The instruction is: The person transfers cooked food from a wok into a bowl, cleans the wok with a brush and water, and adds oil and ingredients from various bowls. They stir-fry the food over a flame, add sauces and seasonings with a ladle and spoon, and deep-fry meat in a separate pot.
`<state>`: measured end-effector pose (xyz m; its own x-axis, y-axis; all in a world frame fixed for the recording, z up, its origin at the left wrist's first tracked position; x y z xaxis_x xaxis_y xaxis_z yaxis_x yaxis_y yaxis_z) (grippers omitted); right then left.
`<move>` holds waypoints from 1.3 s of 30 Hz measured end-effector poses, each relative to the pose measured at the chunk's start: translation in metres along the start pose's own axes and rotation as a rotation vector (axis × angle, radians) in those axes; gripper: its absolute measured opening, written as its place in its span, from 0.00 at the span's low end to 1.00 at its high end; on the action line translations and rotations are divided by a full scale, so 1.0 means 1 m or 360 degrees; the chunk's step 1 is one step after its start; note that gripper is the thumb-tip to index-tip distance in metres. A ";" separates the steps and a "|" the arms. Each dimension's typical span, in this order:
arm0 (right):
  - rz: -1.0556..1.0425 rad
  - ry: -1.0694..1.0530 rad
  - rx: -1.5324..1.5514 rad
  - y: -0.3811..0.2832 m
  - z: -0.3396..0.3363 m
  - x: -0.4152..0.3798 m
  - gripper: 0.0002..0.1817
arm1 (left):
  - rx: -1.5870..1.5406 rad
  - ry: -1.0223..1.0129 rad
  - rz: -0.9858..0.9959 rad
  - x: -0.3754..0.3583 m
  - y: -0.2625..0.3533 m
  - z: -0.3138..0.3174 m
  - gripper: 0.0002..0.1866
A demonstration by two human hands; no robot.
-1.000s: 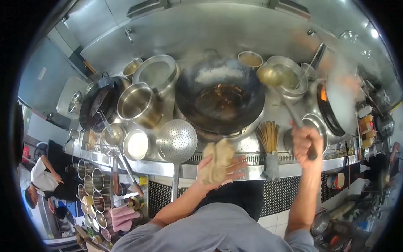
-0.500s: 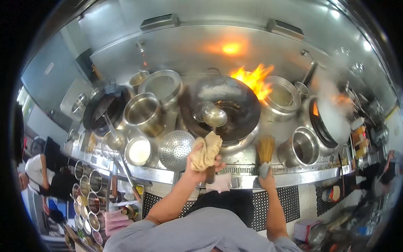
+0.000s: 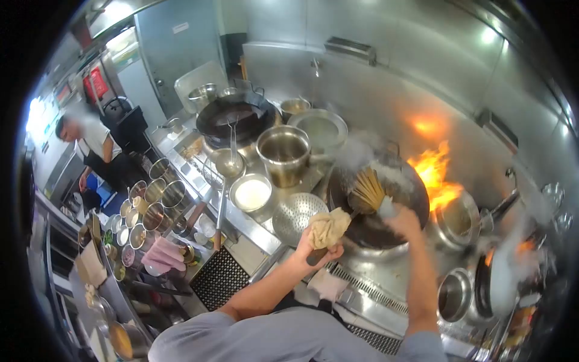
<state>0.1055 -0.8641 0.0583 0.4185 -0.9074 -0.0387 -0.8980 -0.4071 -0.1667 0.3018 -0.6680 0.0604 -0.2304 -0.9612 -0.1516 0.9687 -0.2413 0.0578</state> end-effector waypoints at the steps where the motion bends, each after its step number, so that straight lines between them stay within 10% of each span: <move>1: -0.0158 0.0288 -0.0115 0.005 0.005 0.013 0.37 | -0.0023 -0.0025 0.0042 0.000 0.005 0.005 0.17; 4: 0.0160 -0.0361 0.0212 0.015 -0.026 -0.004 0.37 | 0.0861 0.0150 -0.0042 0.057 0.026 -0.096 0.16; 7: 0.0222 -0.0146 0.0073 0.023 -0.135 -0.006 0.36 | 0.3448 0.0368 0.0056 -0.007 0.034 -0.009 0.23; 10: 0.0196 0.0018 0.0064 0.027 -0.148 -0.017 0.37 | 0.4229 0.0130 0.0237 -0.041 0.016 -0.053 0.30; 14: -0.0037 -0.0889 -0.0333 0.015 -0.092 -0.021 0.40 | 0.3817 0.0483 0.0054 -0.098 0.012 -0.104 0.34; 16: -0.0071 -0.1125 -0.0544 0.016 -0.086 -0.004 0.43 | 0.3570 0.0568 0.0467 -0.125 0.005 -0.106 0.37; 20: 0.0125 -0.0677 0.0709 -0.029 -0.039 0.055 0.42 | 0.3532 0.0775 0.0817 -0.134 -0.003 -0.077 0.34; 23: 0.0184 -0.0563 0.0329 -0.054 -0.001 0.044 0.38 | 0.3543 0.1085 0.0766 -0.119 0.001 -0.093 0.33; 26: -0.0448 -0.0118 -0.0143 -0.019 -0.008 0.021 0.29 | 0.3605 0.1174 0.0892 -0.112 0.017 -0.115 0.30; 28: -0.0057 -0.0933 -0.0329 0.030 -0.036 0.020 0.28 | 0.3582 0.1302 0.0706 -0.097 0.027 -0.135 0.33; 32: 0.0133 -0.0624 -0.0376 0.057 0.006 0.098 0.27 | 0.3458 0.1460 0.0410 -0.071 0.036 -0.169 0.36; 39: -0.0145 -0.0452 -0.0401 0.028 -0.016 0.013 0.25 | 0.2837 0.0745 0.1186 -0.053 0.038 -0.163 0.26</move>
Point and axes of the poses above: each hand's wrist, its own x-axis towards the middle knuckle, its own z-axis out of the palm, y = z × x, the point moved 6 cm from there along x, towards the middle knuckle, and after that the axes turned 5 degrees about -x, right-handed, at the moved point
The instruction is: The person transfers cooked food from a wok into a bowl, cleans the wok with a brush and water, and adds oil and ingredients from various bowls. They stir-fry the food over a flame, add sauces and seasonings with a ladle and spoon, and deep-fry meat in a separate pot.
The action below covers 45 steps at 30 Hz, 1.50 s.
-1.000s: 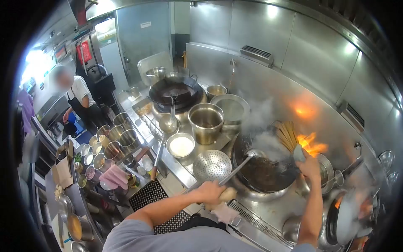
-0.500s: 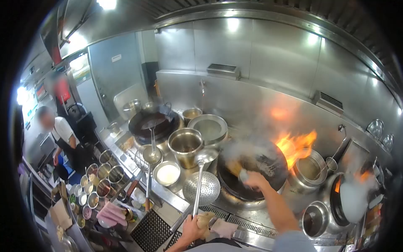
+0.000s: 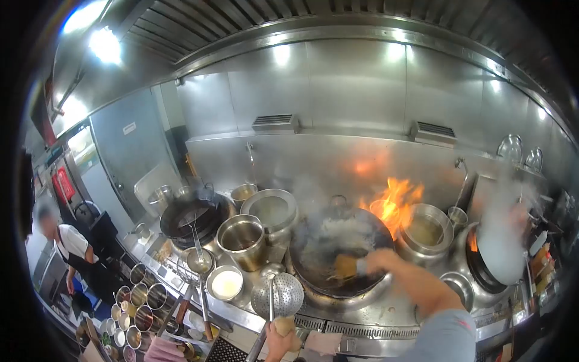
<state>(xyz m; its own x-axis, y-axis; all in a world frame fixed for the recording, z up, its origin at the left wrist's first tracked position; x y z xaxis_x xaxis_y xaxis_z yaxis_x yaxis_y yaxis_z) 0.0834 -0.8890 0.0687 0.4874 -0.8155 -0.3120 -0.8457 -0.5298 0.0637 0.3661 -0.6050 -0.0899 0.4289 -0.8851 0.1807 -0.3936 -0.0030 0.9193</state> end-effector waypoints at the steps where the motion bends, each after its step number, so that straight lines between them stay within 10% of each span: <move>1: 0.0157 -0.0109 0.0025 0.015 -0.016 0.021 0.26 | -0.0231 -0.0039 0.0005 0.000 0.013 0.006 0.24; 3: 0.0296 -0.0093 0.0176 0.022 -0.012 0.054 0.28 | -0.1740 -0.0273 -0.1136 0.012 0.029 0.067 0.21; 9: 0.0064 -0.0096 0.0229 -0.059 0.000 -0.034 0.35 | -0.1997 -0.0555 -0.1462 0.065 0.073 0.159 0.32; 14: 0.0247 -0.0016 0.0091 0.066 -0.011 0.012 0.13 | -0.1697 -0.0533 -0.1634 0.058 0.066 0.171 0.32; 21: 0.0110 0.0023 0.0605 -0.047 0.023 -0.002 0.21 | -0.1705 -0.0820 -0.1228 0.102 0.024 0.223 0.09; 23: -0.0149 -0.0152 0.0567 -0.042 0.006 -0.061 0.22 | -0.1665 -0.0223 -0.1081 0.097 0.049 0.190 0.09; 27: 0.0356 -0.0088 0.0937 0.073 0.029 -0.142 0.30 | -0.1721 -0.0870 -0.0806 0.116 0.062 0.117 0.09; 30: 0.0970 0.0449 0.1604 0.091 0.055 -0.238 0.43 | -0.1094 -0.0409 -0.0778 0.118 0.089 0.067 0.05; 32: 0.1058 0.1096 0.1683 0.072 0.179 -0.220 0.48 | -0.0909 -0.0293 -0.0658 0.131 0.094 0.059 0.08; 36: 0.0998 0.0249 0.2109 -0.026 0.274 -0.270 0.49 | -0.0367 -0.0256 -0.0292 0.171 0.087 0.054 0.23; 38: 0.1022 0.0526 0.2791 -0.057 0.323 -0.284 0.46 | -0.0101 -0.0166 -0.0014 0.179 0.128 0.055 0.26; 45: 0.1131 0.0882 0.2983 -0.078 0.244 -0.358 0.44 | 0.0521 0.0010 0.0130 0.160 0.258 0.051 0.29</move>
Point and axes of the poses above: each hand's wrist, its own x-axis towards the middle knuckle, its own z-axis out of the palm, y = z × x, the point moved 6 cm from there along x, towards the middle knuckle, and after that the axes turned 5 degrees about -x, right-handed, at the moved point
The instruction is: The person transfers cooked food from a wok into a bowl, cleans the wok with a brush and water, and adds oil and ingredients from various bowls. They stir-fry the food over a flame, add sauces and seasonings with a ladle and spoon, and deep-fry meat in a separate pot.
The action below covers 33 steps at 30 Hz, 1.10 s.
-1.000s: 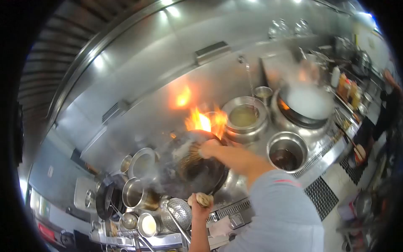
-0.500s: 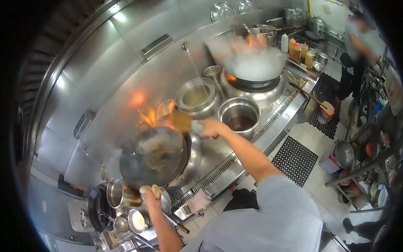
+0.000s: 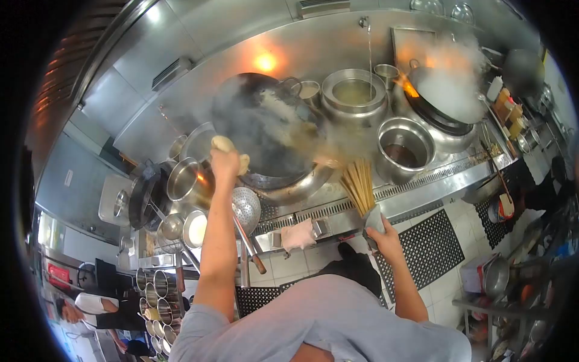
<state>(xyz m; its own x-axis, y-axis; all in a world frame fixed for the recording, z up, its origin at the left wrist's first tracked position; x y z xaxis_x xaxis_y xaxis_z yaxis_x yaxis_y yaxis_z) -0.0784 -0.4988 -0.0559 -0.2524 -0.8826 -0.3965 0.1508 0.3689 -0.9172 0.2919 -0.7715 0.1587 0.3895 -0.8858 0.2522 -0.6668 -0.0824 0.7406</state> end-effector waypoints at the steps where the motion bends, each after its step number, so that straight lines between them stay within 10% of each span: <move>1: -0.0077 -0.0029 -0.0070 -0.017 0.005 0.008 0.44 | 0.0006 0.0009 0.0038 -0.006 0.008 0.000 0.29; 6: -0.1265 -0.0286 -0.1496 -0.117 0.132 0.088 0.42 | -0.0141 0.0123 0.0482 -0.104 0.034 0.017 0.34; 8: -0.0354 -0.0392 -0.1040 -0.130 0.170 0.170 0.45 | -0.0135 0.0143 0.0656 -0.142 0.022 0.025 0.35; 10: -0.0184 -0.0316 -0.0608 -0.144 0.196 0.176 0.45 | -0.0084 0.0199 0.0845 -0.156 0.004 0.032 0.34; 14: -0.1024 -0.0559 -0.1476 -0.107 0.196 0.103 0.49 | -0.0289 0.0083 0.0154 -0.115 -0.015 0.027 0.36; 17: -0.0639 -0.0244 -0.2159 -0.131 0.095 0.193 0.51 | -0.0486 0.0114 -0.0265 -0.088 -0.051 0.015 0.32; 20: -0.0454 -0.0045 -0.1956 -0.267 0.091 0.258 0.40 | -0.1018 0.0013 -0.0524 -0.072 -0.120 0.076 0.32; 21: -0.0945 0.0114 -0.2150 -0.299 0.104 0.288 0.42 | -0.1123 0.0052 -0.0627 -0.070 -0.125 0.081 0.32; 25: -0.1186 0.0143 -0.1928 -0.377 0.201 0.307 0.43 | -0.1055 0.0230 -0.0721 -0.069 -0.146 0.132 0.34; 28: -0.1120 0.0074 -0.1686 -0.291 0.275 0.385 0.39 | -0.1227 0.0265 -0.1039 -0.072 -0.149 0.146 0.34; 31: -0.0246 -0.0984 -0.2031 -0.209 0.312 0.247 0.34 | -0.1425 0.0260 -0.1038 -0.077 -0.129 0.130 0.35; 33: -0.0821 -0.1239 -0.1999 -0.180 0.296 0.220 0.35 | -0.1406 0.0276 -0.1066 -0.074 -0.153 0.141 0.35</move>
Point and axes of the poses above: each hand's wrist, its own x-axis towards the middle knuckle, its own z-axis out of the palm, y = z × x, the point moved 6 cm from there along x, towards the middle knuckle, and after that the axes turned 5 degrees about -x, right-handed, at the moved point
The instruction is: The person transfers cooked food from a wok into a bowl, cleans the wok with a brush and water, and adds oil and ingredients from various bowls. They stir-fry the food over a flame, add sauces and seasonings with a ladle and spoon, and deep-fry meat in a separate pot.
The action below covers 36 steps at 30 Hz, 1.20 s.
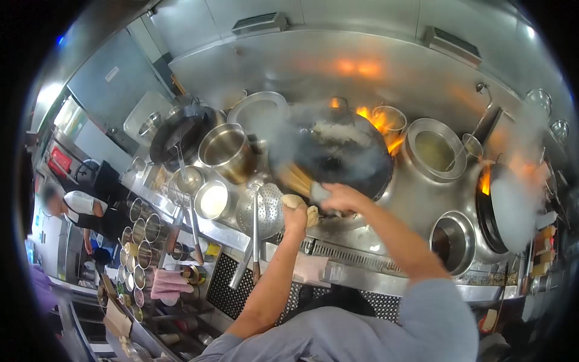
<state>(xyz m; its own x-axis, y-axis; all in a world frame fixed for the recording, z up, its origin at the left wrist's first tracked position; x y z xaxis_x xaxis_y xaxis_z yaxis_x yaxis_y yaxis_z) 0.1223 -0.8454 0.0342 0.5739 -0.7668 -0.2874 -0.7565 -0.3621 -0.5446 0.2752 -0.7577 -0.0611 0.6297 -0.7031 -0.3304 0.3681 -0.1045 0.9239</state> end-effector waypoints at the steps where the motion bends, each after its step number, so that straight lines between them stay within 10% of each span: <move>1: -0.0475 0.0184 -0.0335 0.042 -0.007 0.003 0.36 | 0.0002 -0.0008 0.0010 0.005 -0.004 -0.003 0.35; 3: 0.0261 -0.0581 -0.0767 0.101 -0.062 0.006 0.35 | 0.0072 -0.0115 0.0053 -0.005 0.006 0.000 0.36; 6: 0.0490 0.0439 -0.0945 0.155 -0.156 0.076 0.36 | 0.0002 -0.0014 -0.0113 -0.005 0.001 0.003 0.34; 8: 0.0439 0.0923 -0.0083 0.093 -0.137 0.065 0.40 | -0.0053 -0.0022 -0.0091 -0.017 0.009 0.005 0.32; 11: 0.0183 0.0131 -0.0331 0.055 0.001 0.065 0.40 | -0.0007 -0.0060 0.0009 -0.003 0.004 -0.001 0.32; 14: -0.0002 -0.0290 -0.0052 0.016 -0.020 -0.006 0.42 | -0.0029 -0.0044 0.0024 -0.004 0.005 -0.001 0.32; 17: 0.0840 0.0183 -0.0626 0.155 -0.106 0.003 0.32 | -0.0463 -0.0503 -0.0522 -0.026 0.015 -0.001 0.23; 19: 0.0583 0.0891 -0.0490 0.142 -0.145 -0.049 0.39 | -0.0524 -0.0716 -0.0535 -0.055 0.028 -0.034 0.25; 21: 0.0514 0.1150 -0.0213 0.191 -0.114 -0.085 0.43 | -0.0558 -0.0887 -0.0563 -0.088 0.023 -0.089 0.27; 22: 0.0872 0.0851 0.0287 0.098 -0.085 -0.148 0.43 | -0.0537 -0.0982 -0.0602 -0.108 0.017 -0.127 0.28; 23: 0.0602 0.1083 -0.0094 0.147 -0.044 -0.159 0.43 | -0.0579 -0.0904 -0.0723 -0.128 -0.001 -0.169 0.28; 27: 0.1314 0.0684 -0.0308 0.184 0.124 -0.230 0.45 | -0.0946 -0.0536 -0.1113 -0.214 -0.060 -0.328 0.30; 31: 0.1435 0.0559 -0.0551 0.139 0.140 -0.248 0.45 | -0.0989 -0.0345 -0.1203 -0.268 -0.080 -0.421 0.35; 36: 0.0238 0.0033 0.0579 -0.030 0.276 -0.124 0.37 | -0.0765 -0.0605 -0.0577 -0.243 -0.014 -0.411 0.42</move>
<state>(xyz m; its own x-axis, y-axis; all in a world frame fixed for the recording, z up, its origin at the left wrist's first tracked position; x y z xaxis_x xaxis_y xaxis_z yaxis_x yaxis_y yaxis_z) 0.1597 -0.5932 -0.1311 0.4565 -0.8088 -0.3708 -0.6685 -0.0367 -0.7428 0.3981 -0.2959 -0.0728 0.1604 -0.8886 -0.4297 0.8253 -0.1181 0.5523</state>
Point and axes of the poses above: each hand's wrist, its own x-axis towards the middle knuckle, its own z-axis out of the palm, y = z × x, the point moved 6 cm from there along x, towards the middle knuckle, and after that the axes turned 5 degrees about -x, right-handed, at the moved point
